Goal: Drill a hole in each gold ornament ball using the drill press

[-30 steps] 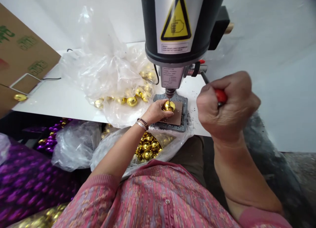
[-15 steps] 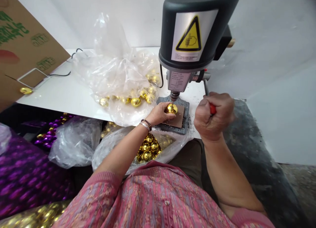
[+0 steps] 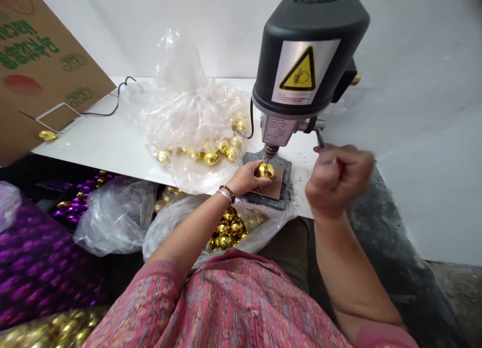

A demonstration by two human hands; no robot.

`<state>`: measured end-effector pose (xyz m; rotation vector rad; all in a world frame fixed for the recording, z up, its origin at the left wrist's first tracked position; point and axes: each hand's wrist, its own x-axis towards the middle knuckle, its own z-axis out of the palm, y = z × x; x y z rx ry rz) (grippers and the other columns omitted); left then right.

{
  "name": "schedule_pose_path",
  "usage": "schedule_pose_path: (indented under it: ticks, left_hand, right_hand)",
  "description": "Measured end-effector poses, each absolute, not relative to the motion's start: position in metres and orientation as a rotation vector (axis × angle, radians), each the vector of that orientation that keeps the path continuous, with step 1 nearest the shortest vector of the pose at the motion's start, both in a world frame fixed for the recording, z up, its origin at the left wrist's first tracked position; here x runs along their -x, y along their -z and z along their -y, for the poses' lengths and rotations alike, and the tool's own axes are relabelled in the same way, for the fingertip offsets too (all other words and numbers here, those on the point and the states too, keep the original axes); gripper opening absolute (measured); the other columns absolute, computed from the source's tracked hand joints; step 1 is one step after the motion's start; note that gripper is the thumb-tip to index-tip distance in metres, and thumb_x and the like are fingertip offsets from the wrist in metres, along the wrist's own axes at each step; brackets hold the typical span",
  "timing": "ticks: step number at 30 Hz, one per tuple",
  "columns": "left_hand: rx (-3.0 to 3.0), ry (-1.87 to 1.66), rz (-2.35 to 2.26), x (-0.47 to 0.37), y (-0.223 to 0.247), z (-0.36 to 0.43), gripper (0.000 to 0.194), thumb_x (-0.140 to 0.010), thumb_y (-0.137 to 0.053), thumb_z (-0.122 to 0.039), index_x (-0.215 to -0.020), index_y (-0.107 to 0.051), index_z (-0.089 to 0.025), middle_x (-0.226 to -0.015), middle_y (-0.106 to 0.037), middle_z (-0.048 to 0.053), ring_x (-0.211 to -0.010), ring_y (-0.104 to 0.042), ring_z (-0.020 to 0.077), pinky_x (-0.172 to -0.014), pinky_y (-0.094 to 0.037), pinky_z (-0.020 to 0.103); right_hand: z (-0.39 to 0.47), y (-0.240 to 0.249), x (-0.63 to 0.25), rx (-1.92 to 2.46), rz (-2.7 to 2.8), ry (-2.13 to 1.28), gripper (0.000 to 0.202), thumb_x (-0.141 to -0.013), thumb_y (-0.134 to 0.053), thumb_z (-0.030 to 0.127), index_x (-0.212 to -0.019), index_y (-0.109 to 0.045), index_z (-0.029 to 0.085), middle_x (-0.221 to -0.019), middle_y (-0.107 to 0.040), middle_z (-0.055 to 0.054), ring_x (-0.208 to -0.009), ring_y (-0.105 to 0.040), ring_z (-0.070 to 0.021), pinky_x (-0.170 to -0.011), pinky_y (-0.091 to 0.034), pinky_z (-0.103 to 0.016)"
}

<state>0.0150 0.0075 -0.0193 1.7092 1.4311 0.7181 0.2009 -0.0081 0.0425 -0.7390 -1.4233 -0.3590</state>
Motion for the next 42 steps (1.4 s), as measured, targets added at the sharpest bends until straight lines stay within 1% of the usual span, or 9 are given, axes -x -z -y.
schedule_pose_path:
  ticks: [4,8,12,15,17,22,28,33,42]
  left_hand:
    - [-1.677,-0.765,-1.435,-0.013,0.017,-0.002,0.050,-0.075,-0.090,-0.024,-0.123,-0.077,-0.019,-0.109,-0.080,0.004,-0.098,-0.072,0.0237,-0.093,-0.057,0.034]
    - [-1.713,-0.641,-1.289,0.017,0.005,0.020,0.044,-0.077,-0.090,-0.032,-0.118,-0.080,-0.019,-0.096,-0.079,0.003,-0.087,-0.069,0.0209,-0.081,-0.055,0.031]
    - [-1.719,-0.398,-1.165,0.068,-0.009,0.038,0.066,-0.064,-0.100,-0.042,-0.125,-0.082,-0.023,-0.102,-0.082,0.004,-0.074,-0.066,0.0169,-0.072,-0.053,0.029]
    - [-1.737,-0.620,-1.430,0.098,-0.009,0.030,0.043,-0.081,-0.088,-0.050,-0.113,-0.084,-0.022,-0.103,-0.082,0.006,-0.082,-0.068,0.0208,-0.080,-0.056,0.032]
    - [-1.695,-0.830,-1.770,0.111,-0.002,0.015,0.027,-0.090,-0.079,-0.043,-0.105,-0.082,-0.020,-0.100,-0.081,0.010,-0.095,-0.071,0.0273,-0.093,-0.057,0.038]
    - [-1.510,-0.746,-2.231,0.118,0.020,-0.014,0.024,-0.090,-0.076,-0.029,-0.110,-0.075,-0.016,-0.108,-0.079,0.017,-0.104,-0.071,0.0327,-0.099,-0.054,0.043]
    - [-1.537,-0.595,-2.125,0.098,0.030,-0.020,0.032,-0.097,-0.074,-0.033,-0.123,-0.071,-0.015,-0.109,-0.079,0.012,-0.098,-0.071,0.0263,-0.091,-0.054,0.034]
    - [-1.488,-0.777,-2.093,0.083,0.027,-0.016,0.044,-0.088,-0.081,-0.030,-0.128,-0.072,-0.012,-0.102,-0.076,0.010,-0.092,-0.068,0.0235,-0.086,-0.052,0.033]
    - [-1.334,-0.750,-1.265,0.066,-0.009,0.013,0.038,-0.086,-0.076,-0.051,-0.103,-0.074,-0.017,-0.088,-0.071,0.004,-0.076,-0.063,0.0146,-0.071,-0.050,0.027]
  right_hand:
    - [0.003,-0.087,-0.202,0.894,1.343,0.235,0.035,-0.107,-0.050,0.042,-0.084,-0.053,0.016,-0.075,-0.054,0.003,-0.067,-0.051,-0.0045,-0.066,-0.040,-0.023]
    - [0.001,-0.112,-0.202,1.017,1.330,0.002,0.032,-0.102,-0.057,0.037,-0.079,-0.047,0.017,-0.072,-0.049,0.007,-0.065,-0.050,-0.0018,-0.070,-0.040,-0.024]
    - [0.007,-0.117,-0.201,1.063,1.291,-0.076,0.029,-0.098,-0.058,0.032,-0.077,-0.046,0.016,-0.072,-0.047,0.009,-0.067,-0.048,0.0000,-0.076,-0.037,-0.030]
    - [0.012,-0.118,-0.199,1.086,1.261,-0.107,0.029,-0.096,-0.056,0.031,-0.075,-0.046,0.015,-0.073,-0.047,0.010,-0.070,-0.046,0.0003,-0.079,-0.035,-0.035]
    - [0.013,-0.119,-0.198,1.104,1.264,-0.124,0.030,-0.097,-0.056,0.031,-0.074,-0.046,0.014,-0.074,-0.047,0.010,-0.071,-0.046,0.0004,-0.081,-0.035,-0.035]
    - [0.013,-0.115,-0.201,1.092,1.306,-0.076,0.028,-0.099,-0.057,0.034,-0.078,-0.049,0.016,-0.074,-0.050,0.009,-0.068,-0.050,-0.0007,-0.077,-0.040,-0.030]
    - [0.011,-0.106,-0.205,1.084,1.387,0.004,0.034,-0.105,-0.052,0.044,-0.086,-0.050,0.016,-0.079,-0.054,0.007,-0.068,-0.053,-0.0011,-0.073,-0.044,-0.022]
    - [0.011,-0.105,-0.202,1.074,1.387,0.004,0.028,-0.104,-0.052,0.039,-0.087,-0.051,0.016,-0.080,-0.052,0.006,-0.069,-0.053,-0.0021,-0.074,-0.046,-0.023]
    - [0.016,-0.114,-0.196,0.999,1.367,-0.075,0.026,-0.103,-0.054,0.029,-0.083,-0.048,0.015,-0.073,-0.048,0.007,-0.068,-0.046,0.0025,-0.071,-0.040,-0.014]
